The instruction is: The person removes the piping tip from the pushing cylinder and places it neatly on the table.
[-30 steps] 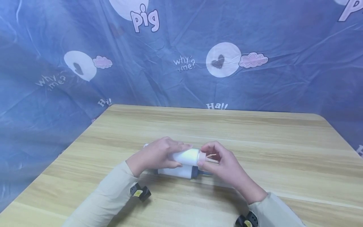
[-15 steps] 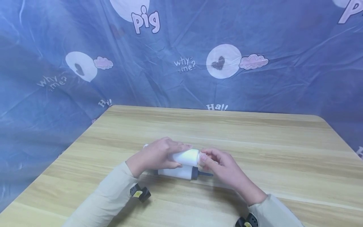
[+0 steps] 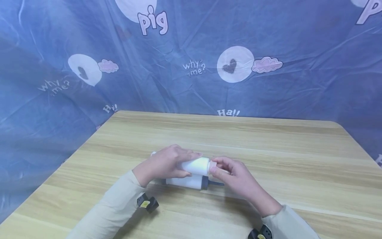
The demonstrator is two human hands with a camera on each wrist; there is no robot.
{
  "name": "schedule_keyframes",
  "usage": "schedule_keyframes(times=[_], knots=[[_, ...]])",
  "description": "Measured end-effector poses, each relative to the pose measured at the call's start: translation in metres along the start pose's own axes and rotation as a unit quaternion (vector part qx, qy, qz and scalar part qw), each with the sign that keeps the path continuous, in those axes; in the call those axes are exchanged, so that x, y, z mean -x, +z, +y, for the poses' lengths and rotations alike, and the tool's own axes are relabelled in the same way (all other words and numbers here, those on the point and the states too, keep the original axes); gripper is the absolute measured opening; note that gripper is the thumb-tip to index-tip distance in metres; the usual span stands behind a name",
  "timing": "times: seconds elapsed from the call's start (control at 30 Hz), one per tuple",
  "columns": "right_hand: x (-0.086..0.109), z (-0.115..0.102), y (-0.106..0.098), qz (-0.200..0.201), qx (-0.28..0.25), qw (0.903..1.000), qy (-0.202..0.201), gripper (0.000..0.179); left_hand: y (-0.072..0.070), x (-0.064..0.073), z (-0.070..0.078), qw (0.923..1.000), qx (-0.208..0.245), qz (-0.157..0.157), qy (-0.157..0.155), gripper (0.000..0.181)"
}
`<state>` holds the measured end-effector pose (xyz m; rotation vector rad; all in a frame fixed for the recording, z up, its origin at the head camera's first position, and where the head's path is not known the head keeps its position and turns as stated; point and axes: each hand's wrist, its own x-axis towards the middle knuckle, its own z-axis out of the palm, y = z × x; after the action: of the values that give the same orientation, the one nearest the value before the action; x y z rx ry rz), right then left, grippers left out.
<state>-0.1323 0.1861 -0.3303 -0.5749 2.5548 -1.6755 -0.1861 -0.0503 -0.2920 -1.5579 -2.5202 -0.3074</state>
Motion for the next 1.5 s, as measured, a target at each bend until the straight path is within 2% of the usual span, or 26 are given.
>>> schedule_keyframes(times=[0.33,0.5,0.8,1.27,1.5], knots=[[0.0010,-0.0002,0.0023,0.023,0.017,0.9996,0.006,0.032,0.0008,-0.0009,-0.0025,0.9999,0.009,-0.001,0.008,0.057],[0.0015,-0.0010,0.0016,0.029,0.013,0.9994,-0.013,0.034,0.0005,-0.0028,-0.0041,0.9997,0.018,0.000,0.015,0.055],[0.0010,0.0034,0.0039,0.039,-0.010,0.9982,-0.045,0.034,0.0001,-0.0034,-0.0043,0.9997,0.023,-0.009,0.008,0.054],[0.0023,0.0032,0.0062,0.089,0.050,0.9920,-0.074,0.033,0.0012,-0.0021,-0.0050,0.9988,0.041,-0.022,-0.014,0.056],[0.0030,0.0044,0.0072,0.104,0.044,0.9884,-0.101,0.034,0.0010,-0.0017,-0.0053,0.9990,0.040,-0.018,-0.007,0.056]])
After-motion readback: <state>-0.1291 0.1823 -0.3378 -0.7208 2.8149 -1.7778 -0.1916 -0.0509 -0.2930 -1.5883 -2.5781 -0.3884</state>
